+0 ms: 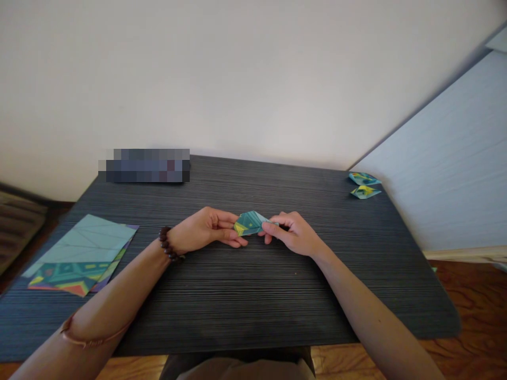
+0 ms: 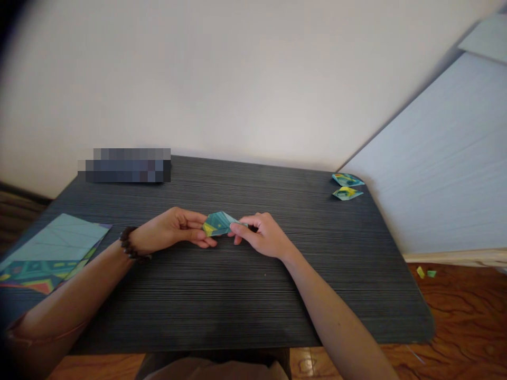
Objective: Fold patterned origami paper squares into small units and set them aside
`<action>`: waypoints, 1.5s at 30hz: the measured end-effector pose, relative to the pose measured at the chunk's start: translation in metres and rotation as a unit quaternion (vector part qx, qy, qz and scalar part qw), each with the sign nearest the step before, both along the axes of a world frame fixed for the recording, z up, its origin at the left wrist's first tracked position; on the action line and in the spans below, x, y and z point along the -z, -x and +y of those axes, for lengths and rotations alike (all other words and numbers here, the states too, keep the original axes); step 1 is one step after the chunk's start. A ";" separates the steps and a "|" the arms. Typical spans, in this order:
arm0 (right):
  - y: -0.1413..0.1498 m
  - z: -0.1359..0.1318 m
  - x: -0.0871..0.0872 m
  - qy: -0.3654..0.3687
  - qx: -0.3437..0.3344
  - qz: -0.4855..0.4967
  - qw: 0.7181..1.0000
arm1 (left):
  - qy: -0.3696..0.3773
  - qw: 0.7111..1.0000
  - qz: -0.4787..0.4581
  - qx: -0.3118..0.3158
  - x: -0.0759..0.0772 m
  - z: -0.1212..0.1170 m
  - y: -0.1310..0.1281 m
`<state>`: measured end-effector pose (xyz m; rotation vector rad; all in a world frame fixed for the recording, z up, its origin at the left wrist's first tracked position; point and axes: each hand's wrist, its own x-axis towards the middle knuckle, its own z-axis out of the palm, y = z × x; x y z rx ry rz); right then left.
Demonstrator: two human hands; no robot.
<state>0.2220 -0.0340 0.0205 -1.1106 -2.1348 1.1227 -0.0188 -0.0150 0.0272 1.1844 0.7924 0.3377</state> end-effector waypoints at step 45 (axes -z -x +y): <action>0.010 -0.004 0.018 0.076 0.085 0.125 0.986 | -0.148 0.985 0.050 -0.075 0.008 -0.001 -0.006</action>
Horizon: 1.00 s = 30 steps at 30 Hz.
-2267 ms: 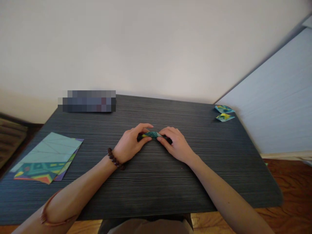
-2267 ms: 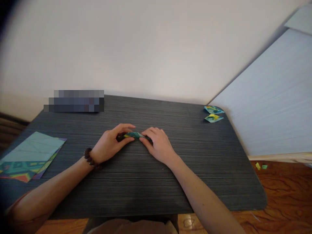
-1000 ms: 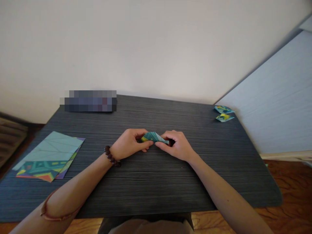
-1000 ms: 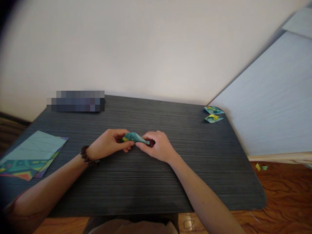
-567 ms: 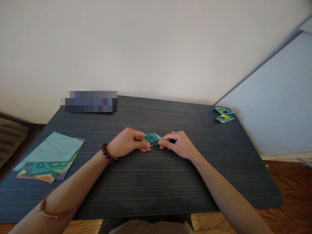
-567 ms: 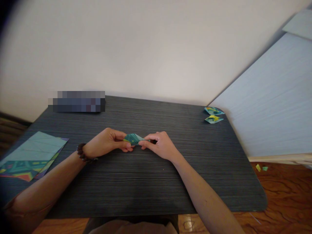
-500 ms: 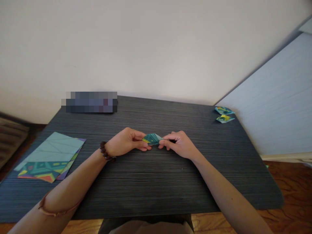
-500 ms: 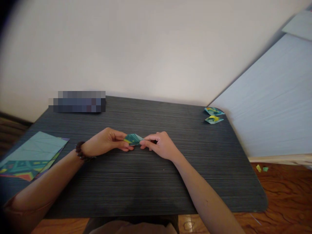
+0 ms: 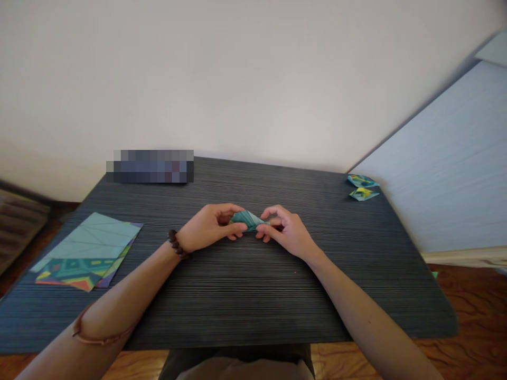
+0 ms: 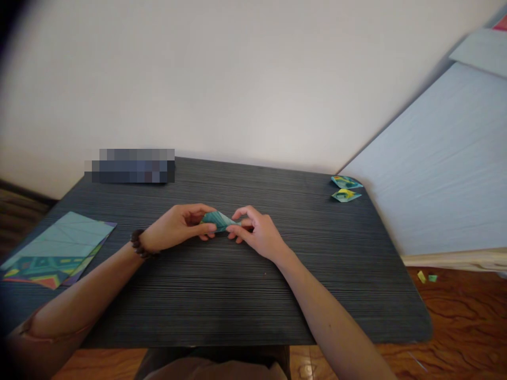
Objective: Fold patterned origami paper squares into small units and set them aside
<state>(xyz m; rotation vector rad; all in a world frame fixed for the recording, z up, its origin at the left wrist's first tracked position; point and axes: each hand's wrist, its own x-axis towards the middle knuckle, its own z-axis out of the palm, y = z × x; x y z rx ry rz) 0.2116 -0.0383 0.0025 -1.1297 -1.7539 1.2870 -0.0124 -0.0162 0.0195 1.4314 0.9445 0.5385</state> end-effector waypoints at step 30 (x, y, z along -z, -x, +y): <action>0.006 -0.006 0.003 -0.209 0.089 -0.078 0.971 | -0.140 0.987 0.081 -0.009 -0.004 -0.015 -0.011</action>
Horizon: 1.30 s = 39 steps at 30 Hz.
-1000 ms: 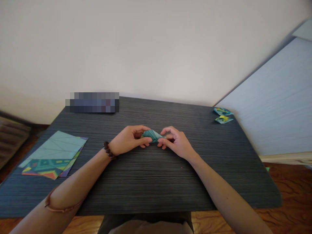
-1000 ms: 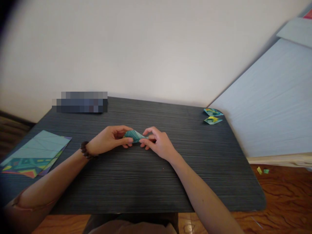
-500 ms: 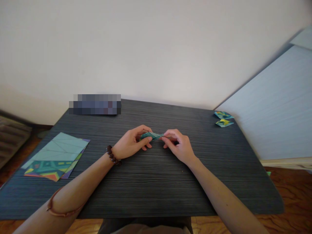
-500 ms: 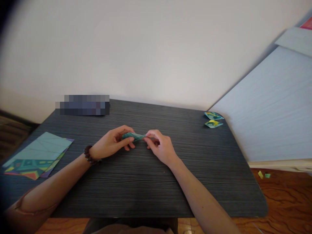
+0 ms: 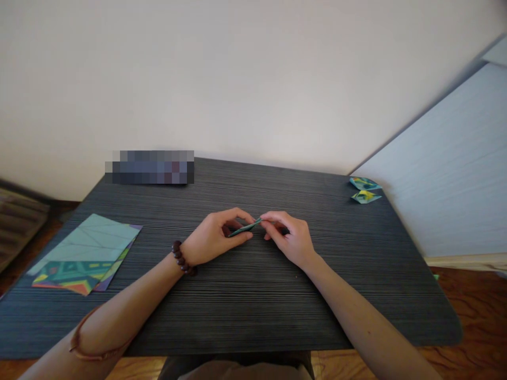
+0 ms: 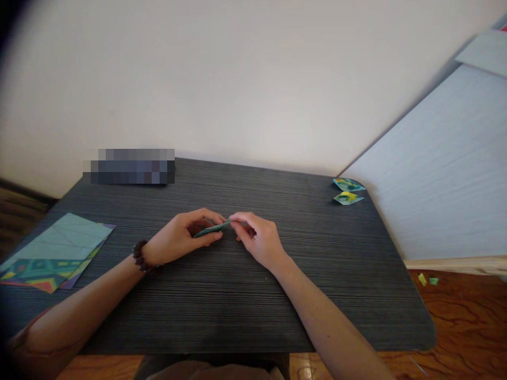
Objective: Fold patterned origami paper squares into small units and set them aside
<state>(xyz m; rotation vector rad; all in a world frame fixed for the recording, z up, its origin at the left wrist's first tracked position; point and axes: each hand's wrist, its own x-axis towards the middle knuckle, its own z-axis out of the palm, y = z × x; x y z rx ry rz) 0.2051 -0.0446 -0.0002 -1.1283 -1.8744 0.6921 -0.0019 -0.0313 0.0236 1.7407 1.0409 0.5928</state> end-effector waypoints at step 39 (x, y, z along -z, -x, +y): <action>0.004 -0.002 -0.006 -0.011 -0.026 -0.029 0.999 | -0.210 0.975 0.062 -0.026 0.000 -0.002 -0.001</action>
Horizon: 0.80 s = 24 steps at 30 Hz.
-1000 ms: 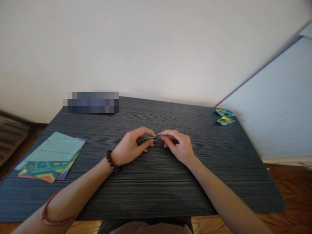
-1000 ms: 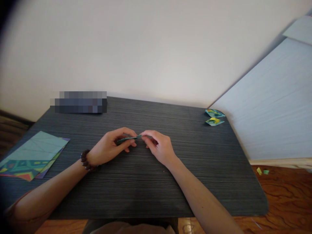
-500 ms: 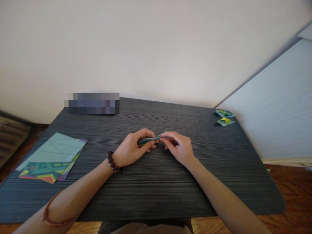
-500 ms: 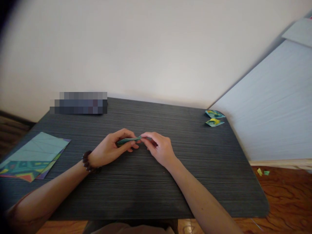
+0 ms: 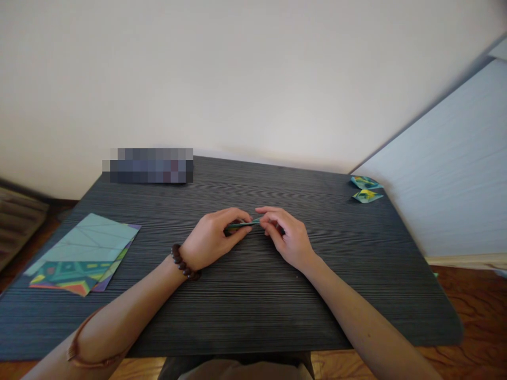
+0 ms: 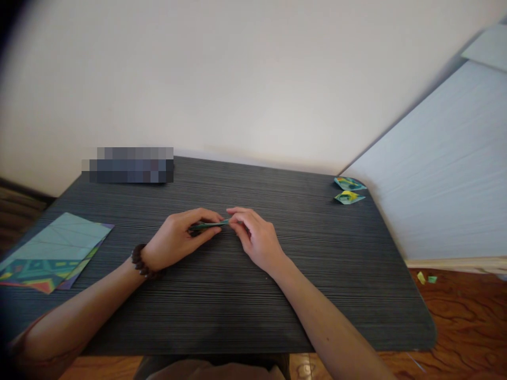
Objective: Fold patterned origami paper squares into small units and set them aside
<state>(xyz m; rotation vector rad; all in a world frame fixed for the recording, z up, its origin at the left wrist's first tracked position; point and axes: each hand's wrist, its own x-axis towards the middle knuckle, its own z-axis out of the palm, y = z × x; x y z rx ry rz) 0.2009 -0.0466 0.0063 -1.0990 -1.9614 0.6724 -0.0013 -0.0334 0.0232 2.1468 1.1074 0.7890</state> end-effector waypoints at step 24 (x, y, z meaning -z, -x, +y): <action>0.005 -0.004 0.001 -0.027 0.040 0.020 0.999 | -0.069 0.996 0.041 -0.035 0.002 -0.002 0.002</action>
